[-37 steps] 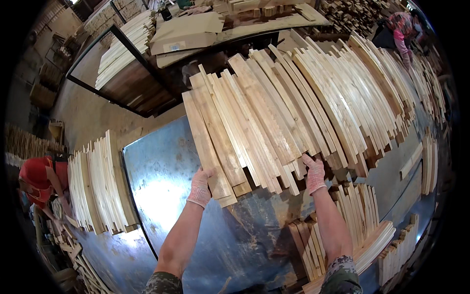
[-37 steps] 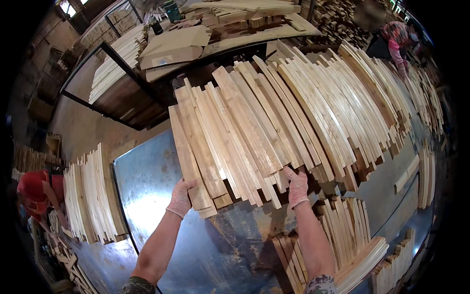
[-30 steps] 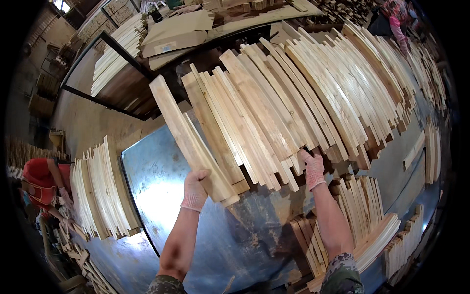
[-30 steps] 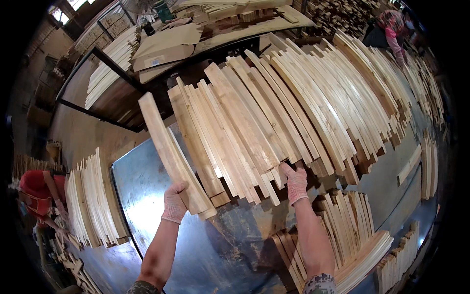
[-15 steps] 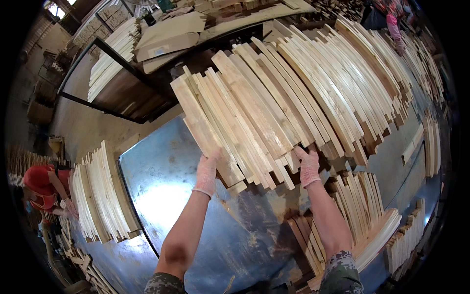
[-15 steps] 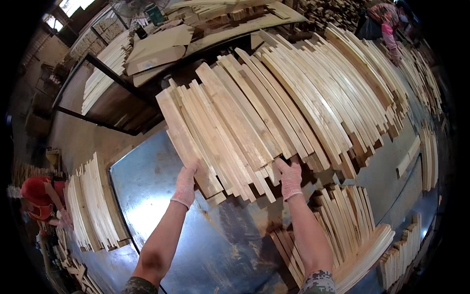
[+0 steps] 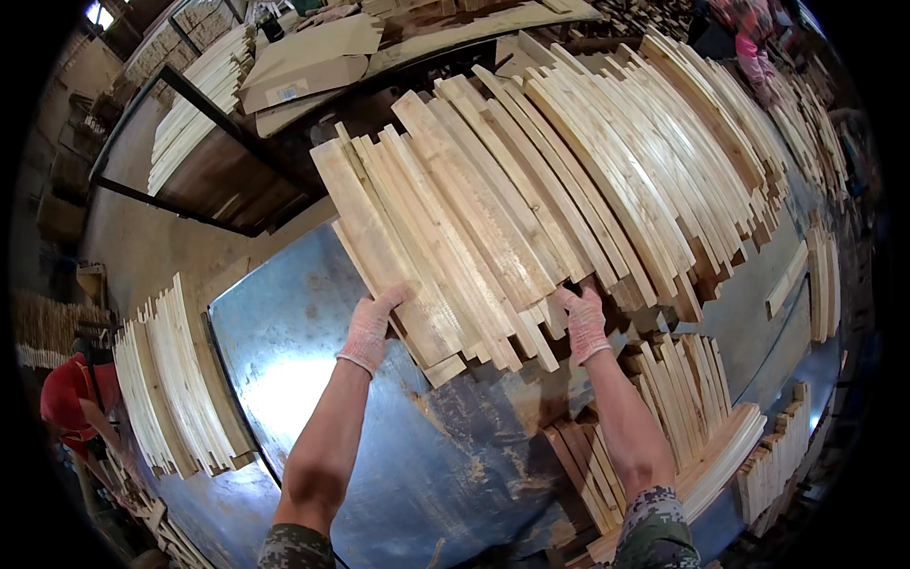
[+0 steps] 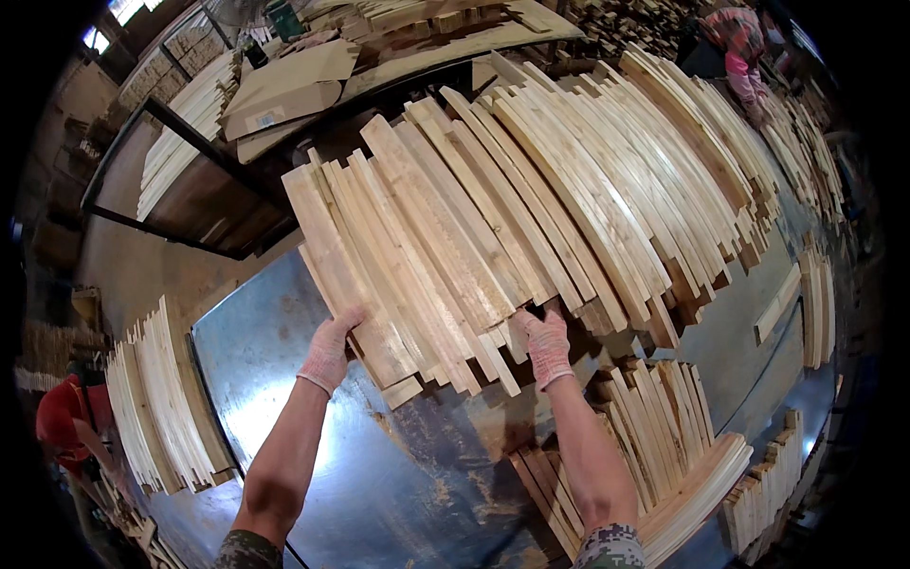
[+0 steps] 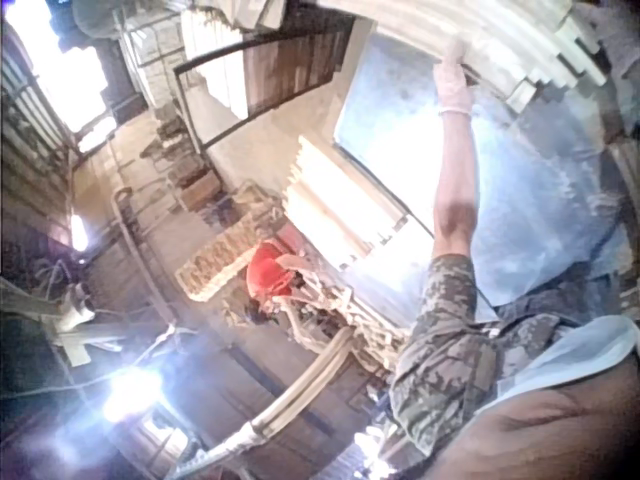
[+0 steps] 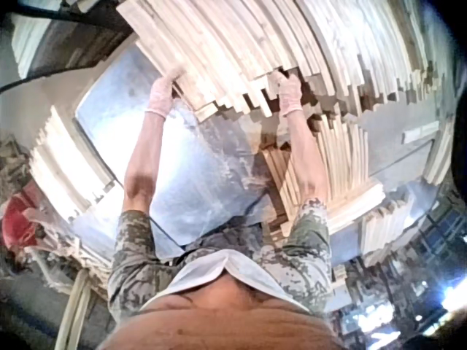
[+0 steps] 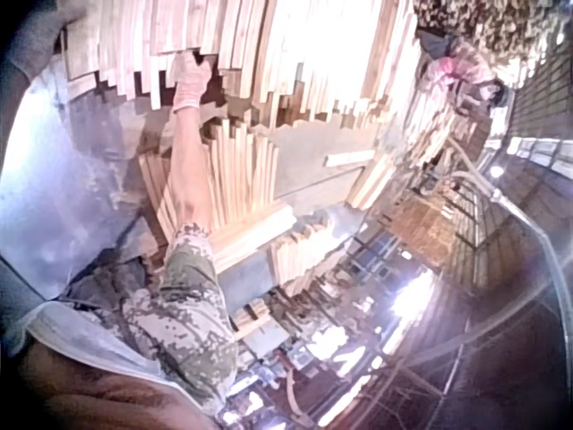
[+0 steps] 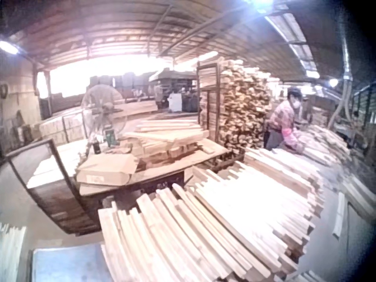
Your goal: The person repeatedly picks up stacks of light-colored wooden planks from a metal table and places them onto a conveyor belt. The person aligns the planks before moving them. Another worker is visible in the background performing similar tasks.
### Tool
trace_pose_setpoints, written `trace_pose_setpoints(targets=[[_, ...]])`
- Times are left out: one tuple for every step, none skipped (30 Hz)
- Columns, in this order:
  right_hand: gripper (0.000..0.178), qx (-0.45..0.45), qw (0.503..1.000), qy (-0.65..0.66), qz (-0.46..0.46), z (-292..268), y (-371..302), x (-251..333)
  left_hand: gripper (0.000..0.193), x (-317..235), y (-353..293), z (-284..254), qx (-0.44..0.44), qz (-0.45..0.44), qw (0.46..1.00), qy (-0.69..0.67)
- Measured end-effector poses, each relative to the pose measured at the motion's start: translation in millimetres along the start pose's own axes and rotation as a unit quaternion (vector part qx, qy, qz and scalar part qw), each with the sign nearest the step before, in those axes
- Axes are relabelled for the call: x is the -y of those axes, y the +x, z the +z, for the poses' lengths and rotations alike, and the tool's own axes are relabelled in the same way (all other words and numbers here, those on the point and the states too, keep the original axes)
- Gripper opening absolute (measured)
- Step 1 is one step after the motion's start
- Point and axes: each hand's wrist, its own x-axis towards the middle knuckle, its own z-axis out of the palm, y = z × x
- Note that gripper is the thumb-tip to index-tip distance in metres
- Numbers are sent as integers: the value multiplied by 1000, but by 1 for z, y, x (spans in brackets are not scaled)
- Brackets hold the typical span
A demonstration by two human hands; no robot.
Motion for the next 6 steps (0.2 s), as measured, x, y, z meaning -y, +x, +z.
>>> trace_pose_setpoints(targets=[[51,-12,1000,5,-16,1,-1,-1,56,5,1,5,0,14,1000,-27],[49,-24,999,11,-33,0,1,-6,57,8,1,10,-1,29,998,-53],[47,-35,998,19,-52,-1,8,-13,60,14,3,14,-17,55,995,-79],[44,-43,998,-40,-25,-11,20,-22,63,22,7,17,-33,80,991,-105],[44,-31,999,9,5,1,2,2,67,31,10,11,-54,105,984,-131],[47,1,1000,-11,-4,-12,25,-25,76,34,15,0,-44,92,982,-160]])
